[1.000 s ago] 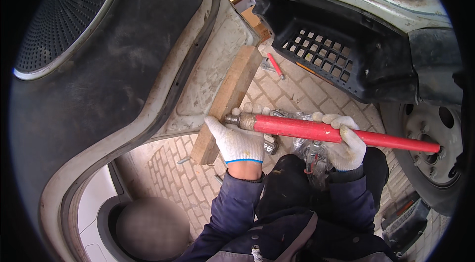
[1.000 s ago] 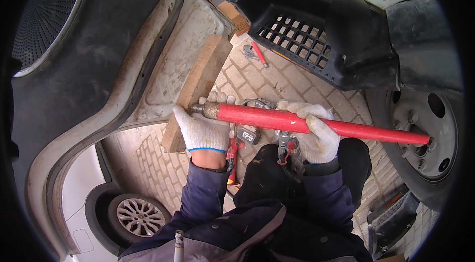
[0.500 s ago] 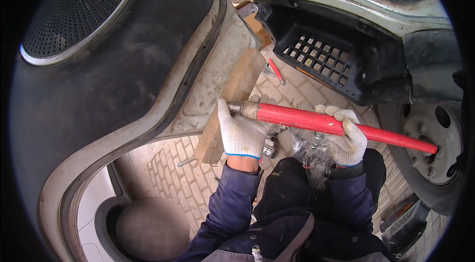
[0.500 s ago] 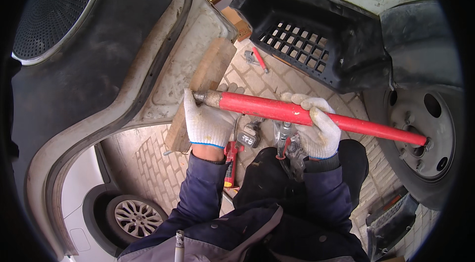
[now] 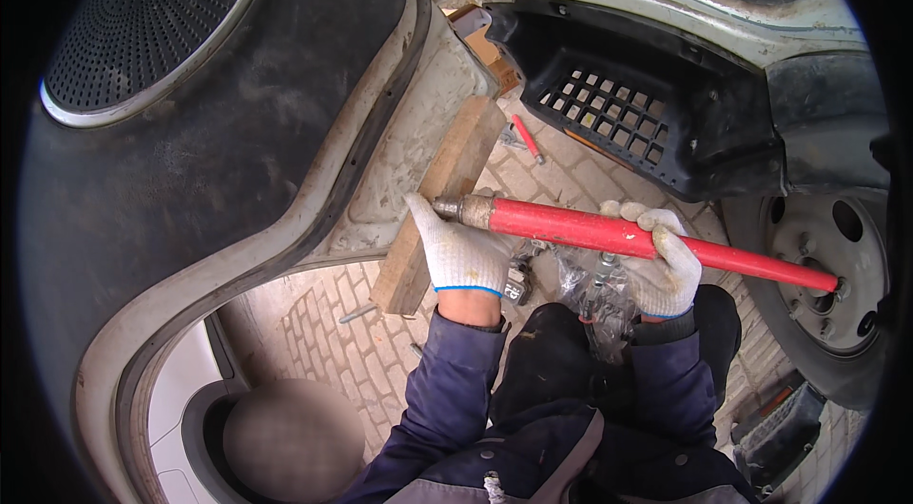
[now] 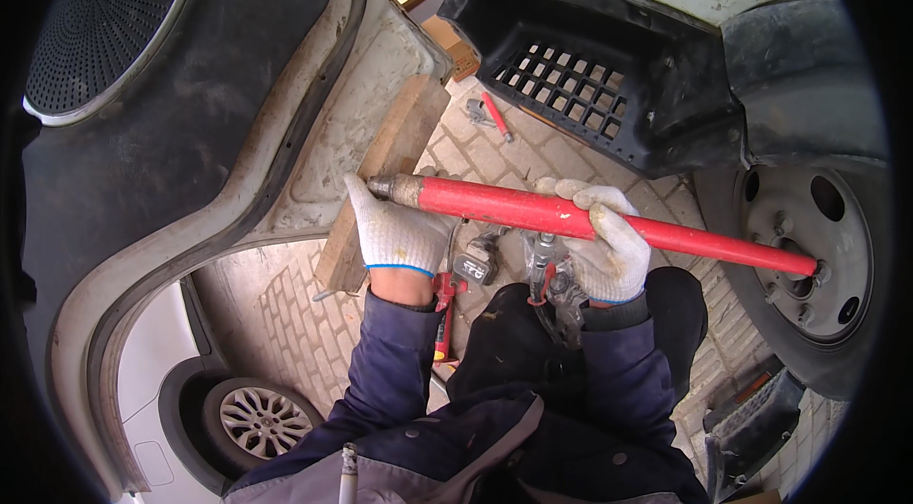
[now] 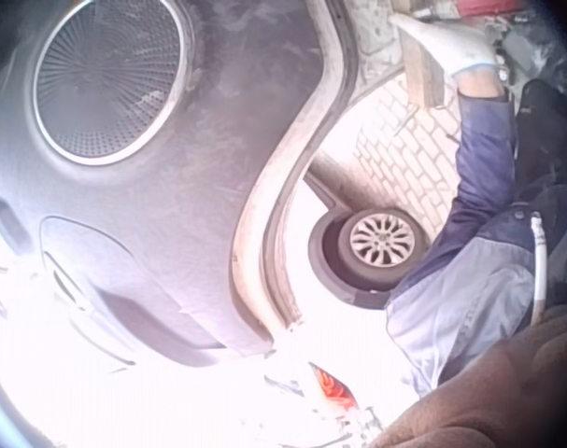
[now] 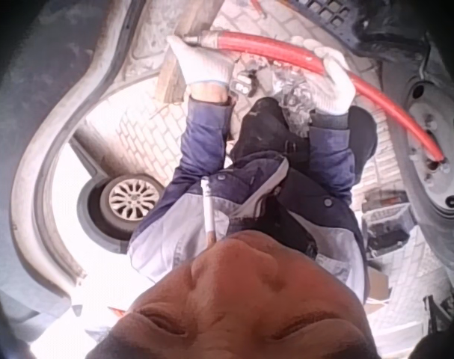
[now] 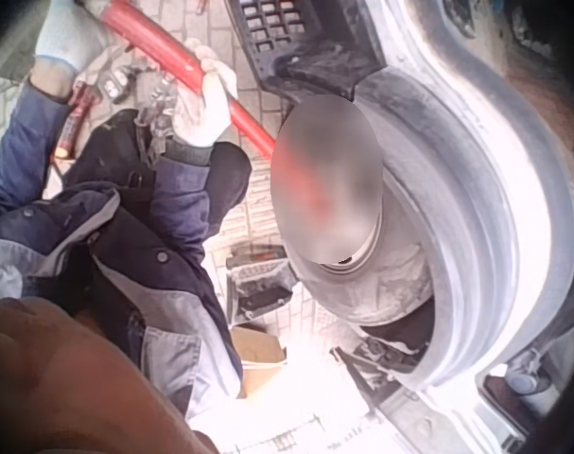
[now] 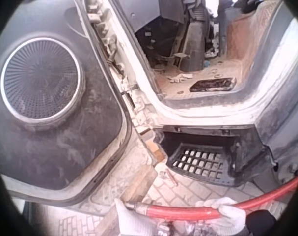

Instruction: The person uses a red pry bar and a wooden block to push and adjust the car's wheel arch. They then use a hammer to tap the area and continue adjusting the panel with the pry bar.

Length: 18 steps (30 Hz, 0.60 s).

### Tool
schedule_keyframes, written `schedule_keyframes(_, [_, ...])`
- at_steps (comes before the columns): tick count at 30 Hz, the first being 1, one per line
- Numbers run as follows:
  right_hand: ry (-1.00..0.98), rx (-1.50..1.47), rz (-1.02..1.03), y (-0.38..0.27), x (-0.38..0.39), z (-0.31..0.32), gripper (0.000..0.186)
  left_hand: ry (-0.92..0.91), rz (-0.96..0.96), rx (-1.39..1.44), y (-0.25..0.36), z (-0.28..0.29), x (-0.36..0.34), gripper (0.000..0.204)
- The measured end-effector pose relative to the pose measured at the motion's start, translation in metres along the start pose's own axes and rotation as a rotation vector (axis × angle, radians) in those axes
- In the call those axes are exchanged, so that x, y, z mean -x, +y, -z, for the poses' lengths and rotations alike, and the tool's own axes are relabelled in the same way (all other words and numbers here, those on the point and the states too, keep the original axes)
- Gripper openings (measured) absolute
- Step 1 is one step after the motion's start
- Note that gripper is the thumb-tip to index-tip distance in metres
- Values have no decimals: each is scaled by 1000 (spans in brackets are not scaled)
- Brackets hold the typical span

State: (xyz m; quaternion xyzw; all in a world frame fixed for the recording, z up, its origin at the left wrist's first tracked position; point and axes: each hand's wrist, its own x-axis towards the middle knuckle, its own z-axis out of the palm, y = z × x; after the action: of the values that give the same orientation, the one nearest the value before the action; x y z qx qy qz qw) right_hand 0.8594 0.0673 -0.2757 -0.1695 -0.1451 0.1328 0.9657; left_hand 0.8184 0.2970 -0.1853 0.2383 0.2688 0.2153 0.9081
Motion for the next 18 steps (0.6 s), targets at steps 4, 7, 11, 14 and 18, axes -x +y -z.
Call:
schedule_keyframes(4, [-19, -11, -29, 0, 0, 1, 24, -117, -41, 32, -1, 4, 0, 68])
schedule_keyframes(7, [-8, -4, -40, -1, 2, 2, 24, -145, -135, 108, -5, 3, -8, 62])
schedule_keyframes(11, [5, 10, -39, -2, 3, 2, 24, -133, -163, 187, -10, -1, -12, 63])
schedule_keyframes(14, [15, 23, -36, -1, 2, 1, 24, -140, -154, 222, -11, -5, -15, 59])
schedule_keyframes(18, [9, 2, -9, 1, 1, 2, 25, -115, -158, 219, -10, -2, -17, 59])
